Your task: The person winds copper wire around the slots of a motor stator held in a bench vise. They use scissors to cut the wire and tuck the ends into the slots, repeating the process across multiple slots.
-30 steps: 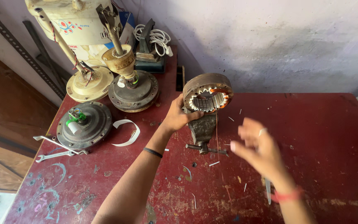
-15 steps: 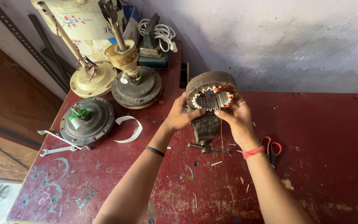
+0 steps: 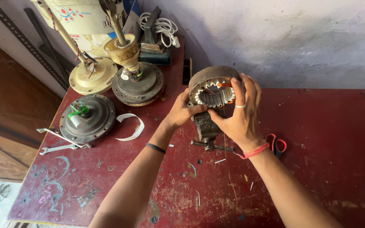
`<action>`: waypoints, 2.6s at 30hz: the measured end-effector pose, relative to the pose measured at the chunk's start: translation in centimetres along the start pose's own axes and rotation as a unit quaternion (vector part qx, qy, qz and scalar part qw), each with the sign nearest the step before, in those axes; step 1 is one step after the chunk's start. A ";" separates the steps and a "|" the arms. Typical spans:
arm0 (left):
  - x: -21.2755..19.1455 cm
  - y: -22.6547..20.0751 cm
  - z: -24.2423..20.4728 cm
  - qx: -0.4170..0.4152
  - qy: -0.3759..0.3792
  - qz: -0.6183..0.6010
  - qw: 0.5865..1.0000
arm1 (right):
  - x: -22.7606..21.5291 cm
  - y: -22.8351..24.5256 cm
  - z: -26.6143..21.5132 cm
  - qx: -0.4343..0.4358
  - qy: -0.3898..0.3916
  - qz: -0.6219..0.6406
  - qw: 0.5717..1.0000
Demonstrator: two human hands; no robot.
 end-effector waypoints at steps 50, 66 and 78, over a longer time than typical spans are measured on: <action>-0.6 2.4 -0.5 -0.020 -0.040 -0.009 0.999 | 3.7 3.0 0.7 0.027 0.194 -0.164 0.967; -0.7 2.6 -0.5 -0.008 -0.036 0.009 0.999 | 6.5 1.9 -0.6 -0.091 0.241 -0.176 0.950; 0.4 -1.4 -0.2 0.006 -0.022 0.085 0.996 | 0.4 -7.9 -1.0 0.257 0.020 0.305 0.917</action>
Point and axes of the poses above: each hand's wrist, its own z-axis towards the middle knuckle, its own x-axis out of the palm, y = z × x, the point moved 9 cm from there along z, towards the middle knuckle, and after that the axes turned 14 degrees about x, right-handed, at the moved point
